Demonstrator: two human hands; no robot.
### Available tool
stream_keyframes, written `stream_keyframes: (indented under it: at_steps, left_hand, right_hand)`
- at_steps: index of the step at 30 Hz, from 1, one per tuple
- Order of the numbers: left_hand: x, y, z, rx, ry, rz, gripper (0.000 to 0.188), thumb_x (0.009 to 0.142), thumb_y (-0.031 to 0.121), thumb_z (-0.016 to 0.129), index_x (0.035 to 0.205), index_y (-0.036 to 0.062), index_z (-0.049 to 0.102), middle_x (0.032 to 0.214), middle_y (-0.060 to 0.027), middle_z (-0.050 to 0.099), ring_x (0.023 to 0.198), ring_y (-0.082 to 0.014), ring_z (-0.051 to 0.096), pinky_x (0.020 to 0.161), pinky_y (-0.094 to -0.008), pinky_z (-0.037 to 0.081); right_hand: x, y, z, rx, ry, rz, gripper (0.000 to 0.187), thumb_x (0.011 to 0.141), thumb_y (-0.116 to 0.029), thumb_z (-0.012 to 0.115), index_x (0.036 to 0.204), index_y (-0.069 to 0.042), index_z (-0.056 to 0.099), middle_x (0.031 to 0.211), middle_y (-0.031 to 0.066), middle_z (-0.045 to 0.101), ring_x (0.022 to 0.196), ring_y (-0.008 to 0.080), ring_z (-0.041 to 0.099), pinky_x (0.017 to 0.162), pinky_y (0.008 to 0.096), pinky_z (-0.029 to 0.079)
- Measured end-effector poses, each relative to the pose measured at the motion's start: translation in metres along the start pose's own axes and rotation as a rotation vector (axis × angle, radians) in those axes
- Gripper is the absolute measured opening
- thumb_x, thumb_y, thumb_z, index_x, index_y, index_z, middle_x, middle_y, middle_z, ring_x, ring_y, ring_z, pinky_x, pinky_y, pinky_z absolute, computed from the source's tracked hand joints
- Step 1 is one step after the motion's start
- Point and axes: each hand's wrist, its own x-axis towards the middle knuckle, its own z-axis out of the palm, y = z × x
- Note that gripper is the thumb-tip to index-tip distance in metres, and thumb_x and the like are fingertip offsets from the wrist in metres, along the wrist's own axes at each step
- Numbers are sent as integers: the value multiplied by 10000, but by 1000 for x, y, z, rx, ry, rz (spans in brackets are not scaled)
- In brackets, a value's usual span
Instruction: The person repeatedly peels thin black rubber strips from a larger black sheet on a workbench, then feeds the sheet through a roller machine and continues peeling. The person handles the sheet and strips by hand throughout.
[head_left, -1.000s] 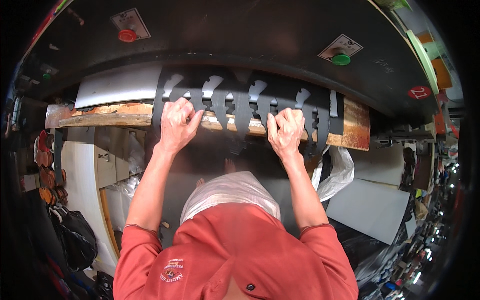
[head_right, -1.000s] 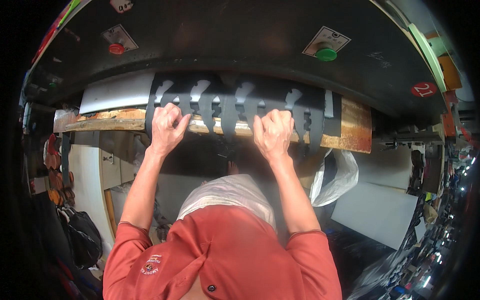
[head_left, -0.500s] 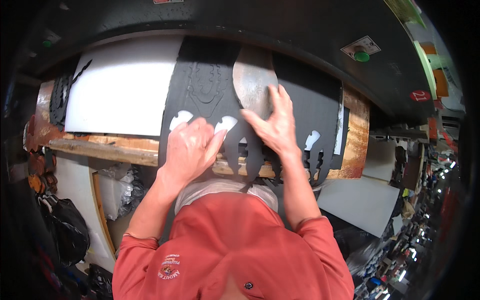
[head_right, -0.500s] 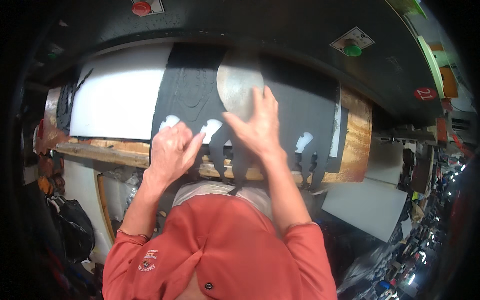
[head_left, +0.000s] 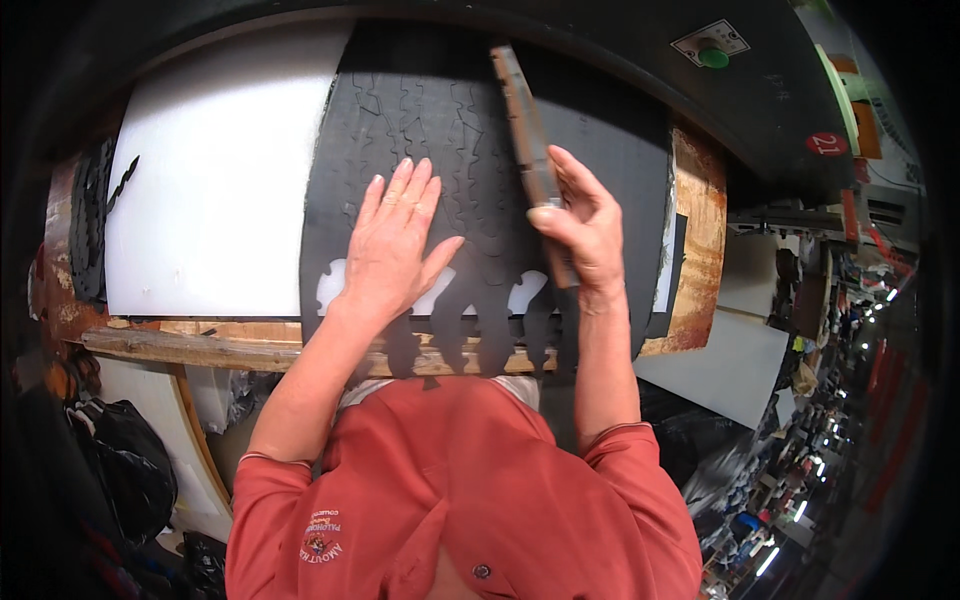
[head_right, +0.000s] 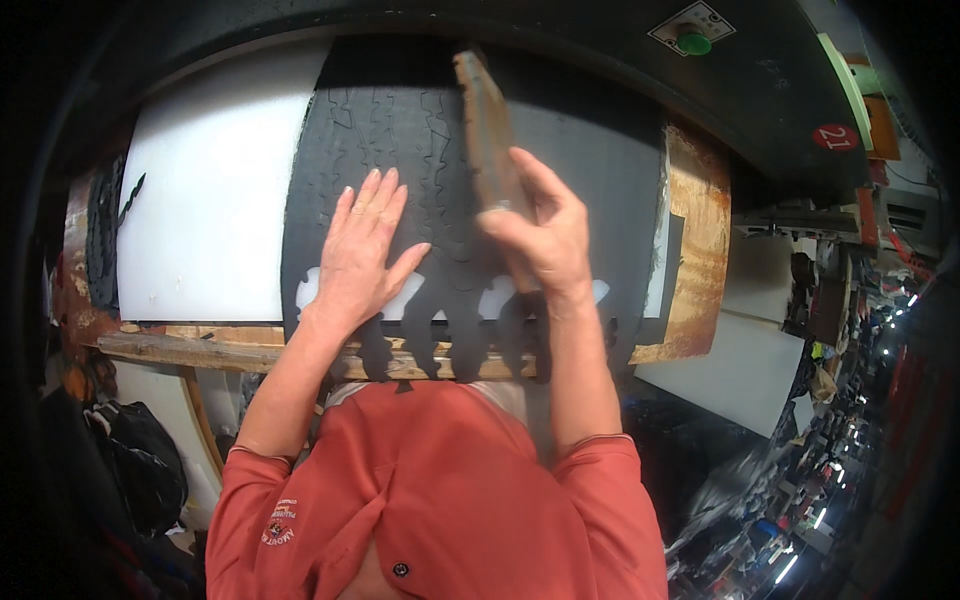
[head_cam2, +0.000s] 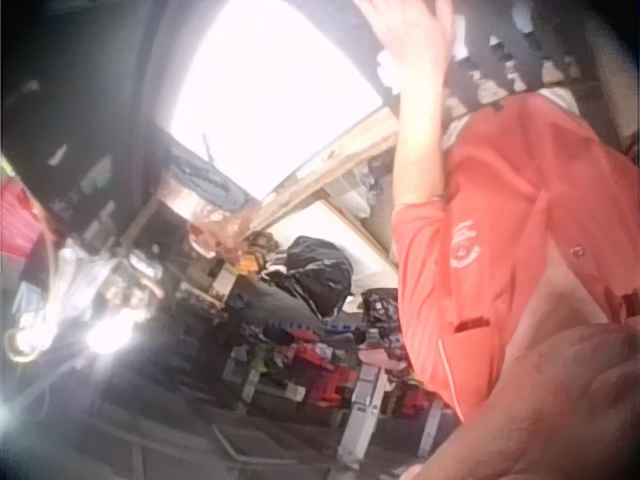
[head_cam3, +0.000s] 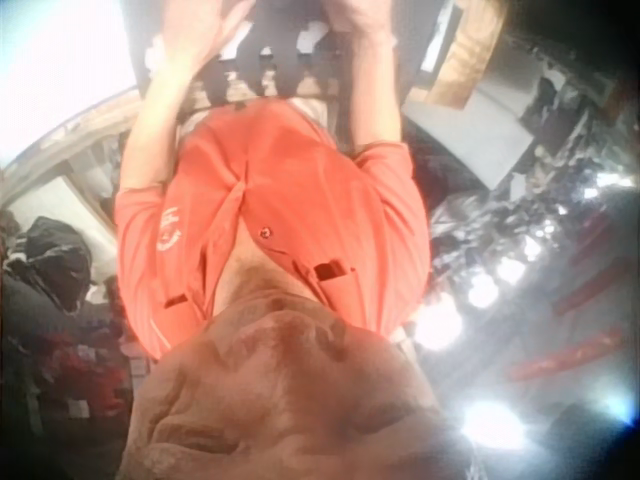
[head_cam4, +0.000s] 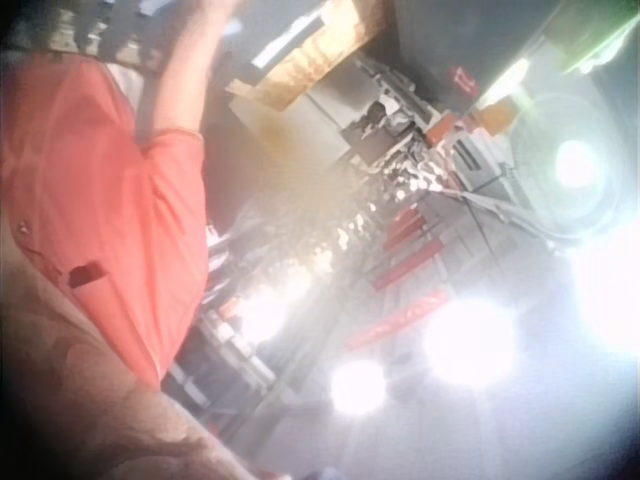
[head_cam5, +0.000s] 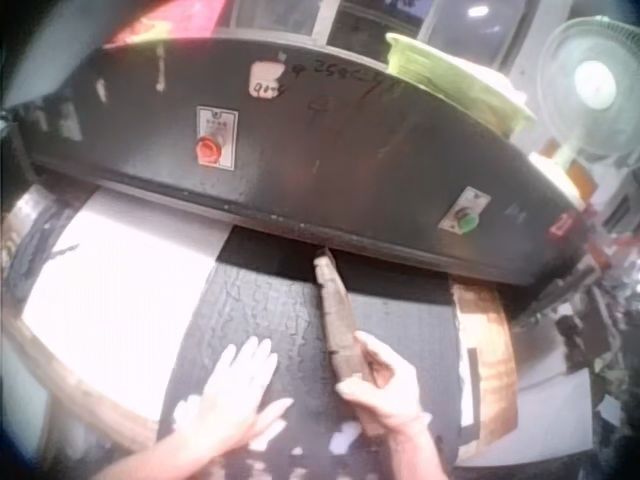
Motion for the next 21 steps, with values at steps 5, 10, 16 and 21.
stream_keyframes:
  at_steps: [5,10,16,21]
  left_hand:
    - [-5,-9,-10,14,21,-25,761,905,258,844,1546,17,512,1635,-190,497,1550,-372,425,1278,-548,300]
    - [-7,-15,-13,49,-7,-36,725,914,228,833,1541,19,533,1632,-176,509,1550,-359,435,1283,-539,294]
    - [-6,-19,-13,49,-4,-31,717,921,210,824,1546,14,534,1639,-173,504,1554,-352,431,1290,-537,283]
    - [-6,-18,-11,49,3,-29,712,922,209,823,1543,12,536,1640,-174,502,1558,-354,424,1291,-539,283]
  right_hand:
    - [-26,2,-34,-172,130,-73,872,701,-160,893,1491,46,588,1526,235,540,1396,295,556,1175,408,439]
    - [-31,31,-22,-1041,251,-347,767,632,-217,883,1352,-28,695,1554,332,402,1326,486,492,1068,540,506]
    - [-26,40,-23,-1015,263,-415,758,603,-233,873,1313,-20,714,1537,347,412,1282,500,508,1029,559,518]
    - [-23,40,-28,-1014,211,-502,768,585,-239,873,1309,-32,722,1527,349,433,1256,497,523,1008,552,525]
